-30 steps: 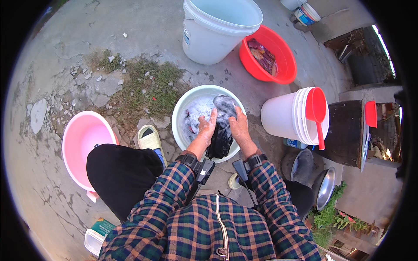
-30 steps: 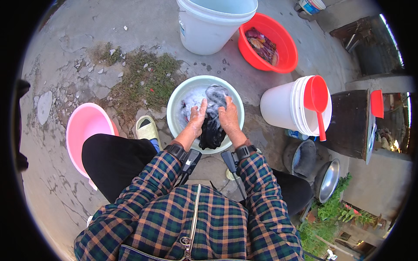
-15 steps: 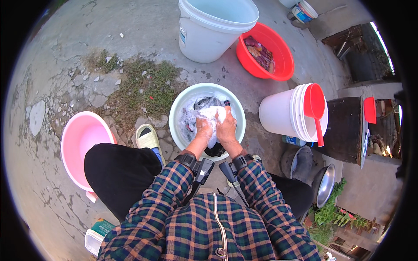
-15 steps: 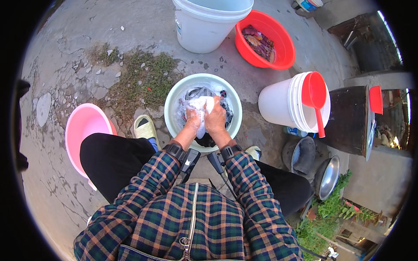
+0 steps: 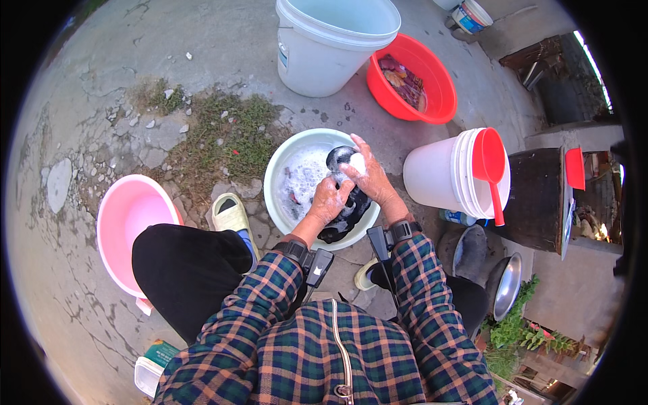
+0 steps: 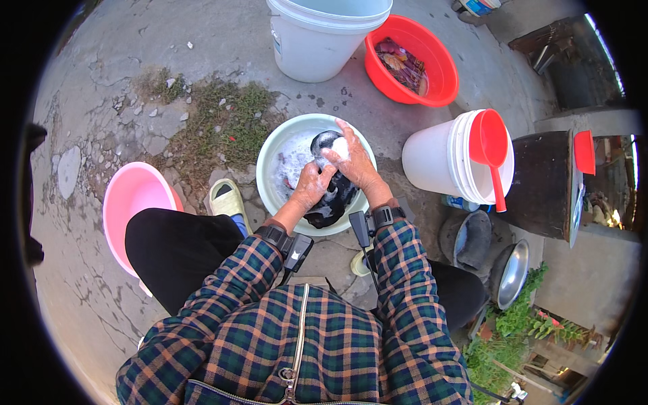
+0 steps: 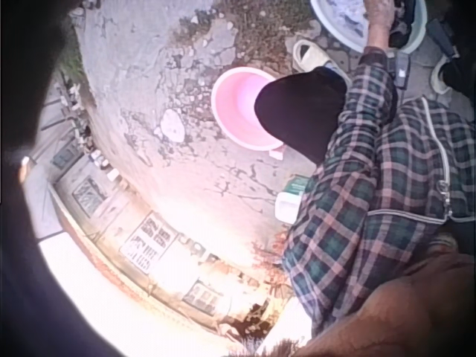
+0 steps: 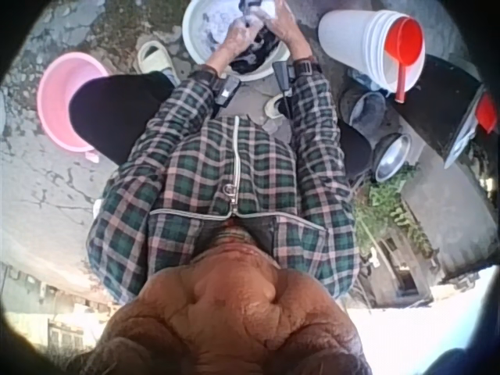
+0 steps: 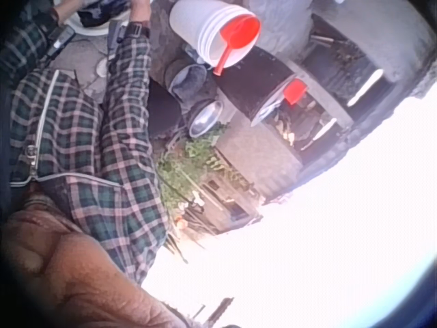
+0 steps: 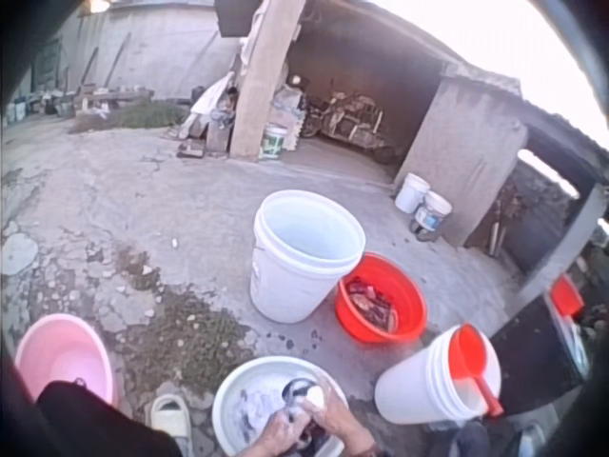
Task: The person hand-washes a dark garment in a white basin filled with soapy water. They repeatedly scrub, wring, and rinse the fabric, then lift and squeeze it to remove excess water.
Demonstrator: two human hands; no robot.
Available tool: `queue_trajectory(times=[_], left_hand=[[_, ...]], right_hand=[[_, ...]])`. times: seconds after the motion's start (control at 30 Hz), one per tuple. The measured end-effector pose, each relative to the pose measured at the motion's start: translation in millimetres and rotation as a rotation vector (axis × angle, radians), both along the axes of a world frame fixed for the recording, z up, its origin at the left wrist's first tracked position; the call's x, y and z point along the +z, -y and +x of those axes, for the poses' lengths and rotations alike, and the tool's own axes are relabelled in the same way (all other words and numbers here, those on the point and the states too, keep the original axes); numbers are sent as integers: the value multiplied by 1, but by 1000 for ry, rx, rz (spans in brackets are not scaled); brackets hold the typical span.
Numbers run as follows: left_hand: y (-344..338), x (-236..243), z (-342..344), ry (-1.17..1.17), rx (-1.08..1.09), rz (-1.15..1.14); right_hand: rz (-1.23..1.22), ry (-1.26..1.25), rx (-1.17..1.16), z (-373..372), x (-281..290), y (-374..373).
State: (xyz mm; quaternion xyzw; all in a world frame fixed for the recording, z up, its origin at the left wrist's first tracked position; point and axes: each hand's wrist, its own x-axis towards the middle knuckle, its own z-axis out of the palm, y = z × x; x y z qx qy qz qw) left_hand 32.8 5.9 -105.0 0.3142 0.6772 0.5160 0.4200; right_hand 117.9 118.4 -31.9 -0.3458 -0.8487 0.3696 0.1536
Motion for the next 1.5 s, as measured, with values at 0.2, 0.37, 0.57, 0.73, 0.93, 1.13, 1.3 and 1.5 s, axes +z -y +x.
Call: queue_trajectory(times=[0.2, 0.37, 0.57, 0.73, 0.93, 1.13, 1.3, 1.5], left_hand=[[-2, 13, -9, 274, 289, 111], [-8, 16, 0, 314, 269, 314], [-9, 9, 7, 143, 250, 122], [-6, -6, 11, -248, 135, -26], [-8, -5, 10, -220, 65, -133], [-8, 10, 11, -71, 109, -82], [-12, -10, -3, 30, 294, 80], [-6, -27, -39, -155, 598, -142]], right_hand=[[-187, -18, -133, 8, 4, 1], [167, -130, 55, 6, -17, 33], [-3, -102, -215, 7, -30, 48], [37, -83, -182, 11, -26, 46], [-37, 81, -169, 13, -27, 39], [-328, 38, -52, 32, -13, 19], [-622, 200, 41, 45, 2, 10], [-556, -230, -302, 56, 6, -1]])
